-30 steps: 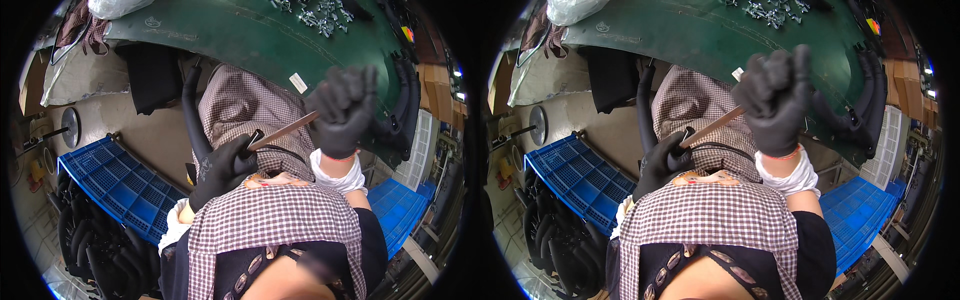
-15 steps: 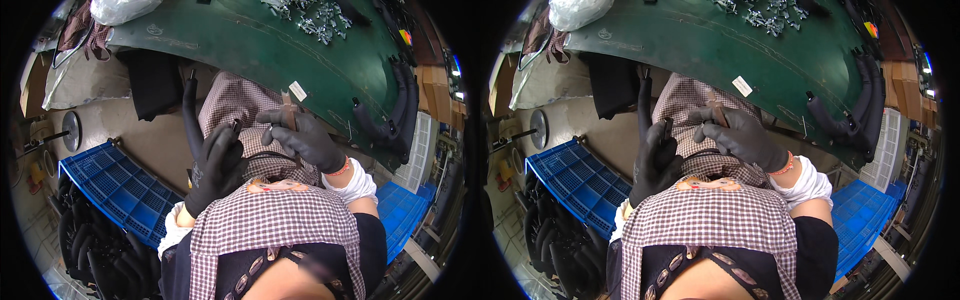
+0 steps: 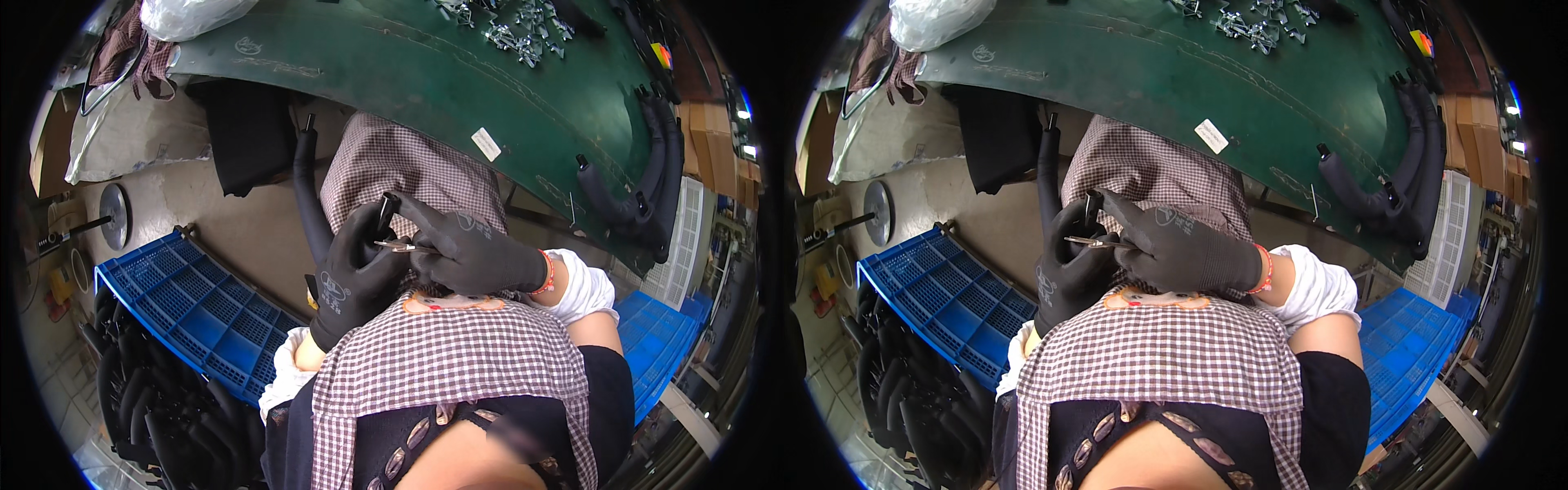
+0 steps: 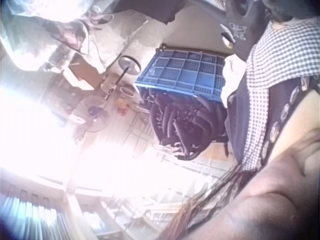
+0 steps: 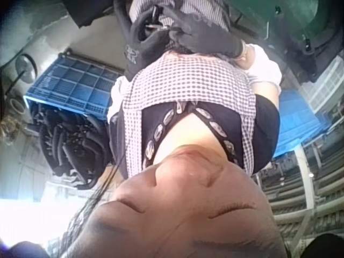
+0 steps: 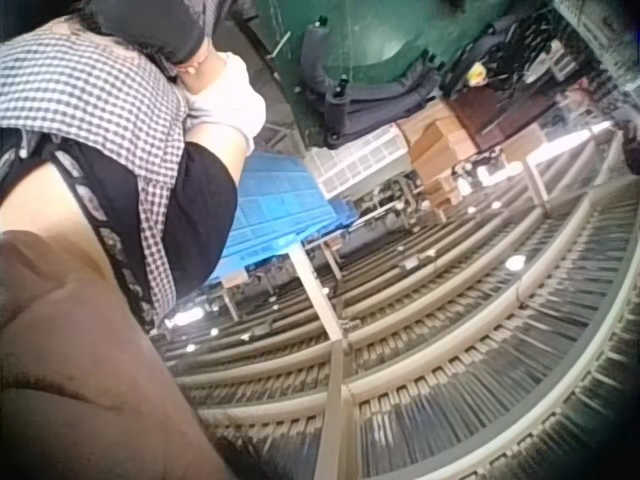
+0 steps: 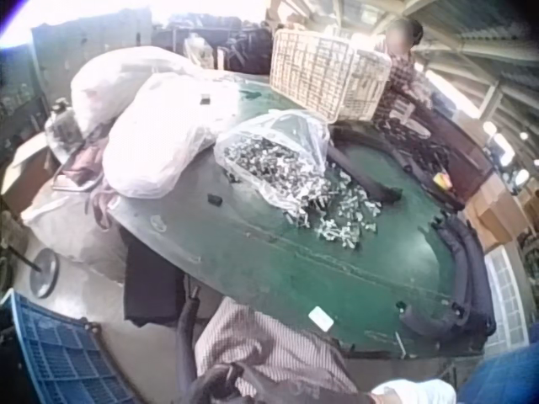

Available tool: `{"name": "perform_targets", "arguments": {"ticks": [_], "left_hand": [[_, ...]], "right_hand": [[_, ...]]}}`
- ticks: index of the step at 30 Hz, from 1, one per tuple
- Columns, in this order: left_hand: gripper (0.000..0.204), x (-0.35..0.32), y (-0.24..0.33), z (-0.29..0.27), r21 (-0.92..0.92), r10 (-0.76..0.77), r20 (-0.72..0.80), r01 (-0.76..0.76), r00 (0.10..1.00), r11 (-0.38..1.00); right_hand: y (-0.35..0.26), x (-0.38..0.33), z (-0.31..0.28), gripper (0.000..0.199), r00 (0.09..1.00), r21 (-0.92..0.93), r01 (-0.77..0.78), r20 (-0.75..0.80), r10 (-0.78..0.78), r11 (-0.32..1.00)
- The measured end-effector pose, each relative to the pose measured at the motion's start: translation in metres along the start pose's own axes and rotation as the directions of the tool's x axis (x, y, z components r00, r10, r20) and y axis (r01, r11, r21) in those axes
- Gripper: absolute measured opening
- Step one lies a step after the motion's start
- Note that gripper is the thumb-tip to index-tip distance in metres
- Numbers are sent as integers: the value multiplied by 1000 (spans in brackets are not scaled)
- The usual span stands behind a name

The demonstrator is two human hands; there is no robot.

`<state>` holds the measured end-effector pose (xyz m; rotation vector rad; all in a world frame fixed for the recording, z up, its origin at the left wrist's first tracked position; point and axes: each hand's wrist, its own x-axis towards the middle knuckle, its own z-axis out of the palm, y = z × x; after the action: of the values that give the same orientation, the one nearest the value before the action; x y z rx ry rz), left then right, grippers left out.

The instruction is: The person repeatedly picks up black rubber hoses and metal clips from a green workbench, inserts the clips into the hose ends, and places the finished hoses back on the table. The person handles the hoses and clips one at a time throughout the clip.

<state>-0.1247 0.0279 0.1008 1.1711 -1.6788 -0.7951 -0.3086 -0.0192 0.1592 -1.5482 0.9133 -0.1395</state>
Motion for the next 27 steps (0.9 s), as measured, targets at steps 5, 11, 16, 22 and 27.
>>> {"name": "perform_targets", "arguments": {"ticks": [5, 11, 16, 22, 27], "left_hand": [[28, 0, -3, 2, -7, 2, -7, -2, 1000, 1000], [27, 1, 4, -3, 15, -6, -15, 6, 1000, 1000], [27, -5, 13, -10, 80, -64, 40, 60, 997, 995], [32, -10, 5, -7, 80, 63, -43, -60, 997, 995], [36, -14, 4, -9, 16, 59, -75, -58, 995, 998]], "right_hand": [[2, 3, -1, 78, 998, -186, 47, -28, -53, 981], [-8, 7, -6, 75, 994, -85, -107, -10, 107, 991], [19, 11, -13, 48, 992, 181, -67, 118, 46, 981], [27, 19, -6, 34, 980, 502, -119, 197, 21, 857], [26, 17, -1, 31, 992, 555, -93, 125, 27, 827]]}}
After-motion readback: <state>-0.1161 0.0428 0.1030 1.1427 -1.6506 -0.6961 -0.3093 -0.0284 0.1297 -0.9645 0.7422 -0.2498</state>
